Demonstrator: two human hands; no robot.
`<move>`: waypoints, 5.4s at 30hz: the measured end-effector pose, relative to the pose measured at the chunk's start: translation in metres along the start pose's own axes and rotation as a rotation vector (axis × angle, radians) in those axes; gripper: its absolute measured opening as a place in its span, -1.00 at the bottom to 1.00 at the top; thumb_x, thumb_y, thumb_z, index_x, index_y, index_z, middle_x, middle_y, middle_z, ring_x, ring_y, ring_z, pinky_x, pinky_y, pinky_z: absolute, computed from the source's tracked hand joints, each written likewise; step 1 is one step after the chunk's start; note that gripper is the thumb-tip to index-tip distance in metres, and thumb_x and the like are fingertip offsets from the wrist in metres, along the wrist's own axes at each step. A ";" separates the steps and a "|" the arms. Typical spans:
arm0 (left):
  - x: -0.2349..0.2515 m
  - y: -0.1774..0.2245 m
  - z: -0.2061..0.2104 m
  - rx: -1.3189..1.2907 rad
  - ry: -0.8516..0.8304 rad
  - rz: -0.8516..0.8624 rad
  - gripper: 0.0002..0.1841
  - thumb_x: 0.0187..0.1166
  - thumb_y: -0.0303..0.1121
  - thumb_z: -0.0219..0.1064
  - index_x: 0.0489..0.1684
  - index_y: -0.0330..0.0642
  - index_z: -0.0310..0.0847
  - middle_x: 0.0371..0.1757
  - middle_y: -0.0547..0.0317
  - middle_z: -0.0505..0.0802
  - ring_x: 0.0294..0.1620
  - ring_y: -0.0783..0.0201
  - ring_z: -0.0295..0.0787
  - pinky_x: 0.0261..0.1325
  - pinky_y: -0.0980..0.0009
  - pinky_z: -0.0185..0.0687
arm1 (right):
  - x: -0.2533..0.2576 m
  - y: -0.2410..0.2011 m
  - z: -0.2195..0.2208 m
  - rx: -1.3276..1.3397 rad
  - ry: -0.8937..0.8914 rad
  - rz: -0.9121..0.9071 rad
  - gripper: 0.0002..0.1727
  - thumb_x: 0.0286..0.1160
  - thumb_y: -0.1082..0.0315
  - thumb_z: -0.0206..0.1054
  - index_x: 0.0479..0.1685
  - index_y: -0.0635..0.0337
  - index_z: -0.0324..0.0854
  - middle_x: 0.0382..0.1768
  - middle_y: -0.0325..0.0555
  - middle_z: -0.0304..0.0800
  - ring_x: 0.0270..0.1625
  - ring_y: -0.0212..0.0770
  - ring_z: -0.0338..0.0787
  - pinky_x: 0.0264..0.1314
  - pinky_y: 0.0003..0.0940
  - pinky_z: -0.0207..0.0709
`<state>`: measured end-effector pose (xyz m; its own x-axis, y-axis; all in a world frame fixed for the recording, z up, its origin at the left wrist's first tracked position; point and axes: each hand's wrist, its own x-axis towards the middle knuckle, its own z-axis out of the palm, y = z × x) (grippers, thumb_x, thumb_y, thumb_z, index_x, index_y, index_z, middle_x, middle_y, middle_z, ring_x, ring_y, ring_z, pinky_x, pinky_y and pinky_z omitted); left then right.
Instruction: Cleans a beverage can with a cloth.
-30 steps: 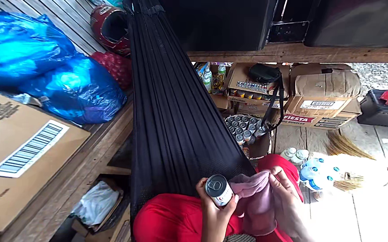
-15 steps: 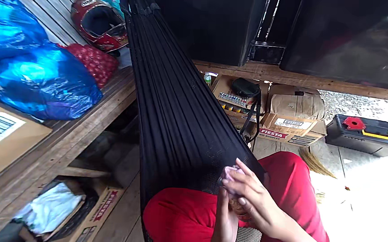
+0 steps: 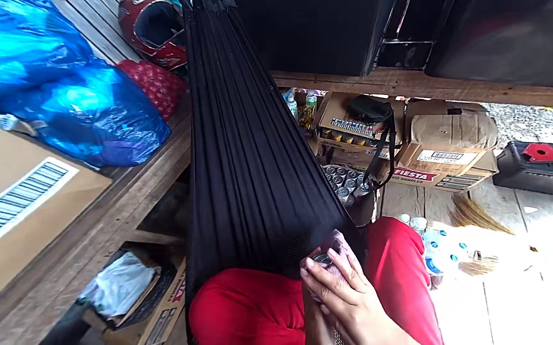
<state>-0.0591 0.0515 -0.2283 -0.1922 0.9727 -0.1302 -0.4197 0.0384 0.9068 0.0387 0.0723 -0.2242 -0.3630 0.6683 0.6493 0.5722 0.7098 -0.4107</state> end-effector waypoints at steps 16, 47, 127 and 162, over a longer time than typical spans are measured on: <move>0.013 0.022 -0.033 -0.060 -0.123 0.126 -0.52 0.74 0.12 0.07 0.26 -0.11 0.39 0.10 0.42 0.83 0.22 0.60 0.72 0.29 0.57 0.63 | 0.000 -0.030 0.035 0.194 0.248 0.046 -0.57 0.88 0.32 -0.13 0.42 0.21 0.58 0.67 -0.22 0.47 0.86 -0.26 0.14 0.93 -0.37 -0.20; 0.028 0.019 0.016 -0.003 -0.174 0.278 -0.44 0.75 0.20 -0.06 0.21 -0.13 0.48 0.05 0.44 0.81 0.12 0.62 0.73 0.27 0.62 0.61 | 0.000 -0.004 0.000 0.131 0.234 0.006 -0.49 0.91 0.11 -0.18 0.66 0.06 0.36 0.88 -0.38 0.07 0.94 -0.35 -0.18 0.96 -0.32 -0.39; 0.048 -0.032 0.087 -0.133 -0.023 0.210 -0.40 0.87 -0.05 -0.23 0.65 -0.40 0.12 0.16 0.21 0.85 0.13 0.42 0.85 0.24 0.46 0.74 | -0.019 0.071 -0.050 0.331 0.017 -0.004 -0.57 0.80 0.39 -0.02 0.46 0.09 0.64 0.62 -0.04 0.54 0.83 -0.04 0.21 0.90 -0.22 -0.12; 0.021 0.029 -0.009 0.026 0.060 -0.024 -0.56 0.84 -0.30 -0.33 0.19 -0.26 0.51 -0.15 0.40 0.88 -0.08 0.60 0.83 0.07 0.55 0.77 | 0.031 0.019 0.018 0.467 0.201 -0.094 -0.62 0.89 0.24 -0.06 0.11 -0.04 0.76 0.52 -0.32 0.65 0.83 -0.21 0.23 0.94 -0.15 -0.11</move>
<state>-0.0836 0.0709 -0.2088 -0.2361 0.9558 -0.1750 -0.4014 0.0680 0.9134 0.0253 0.1104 -0.2232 -0.2228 0.5736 0.7883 0.1382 0.8190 -0.5569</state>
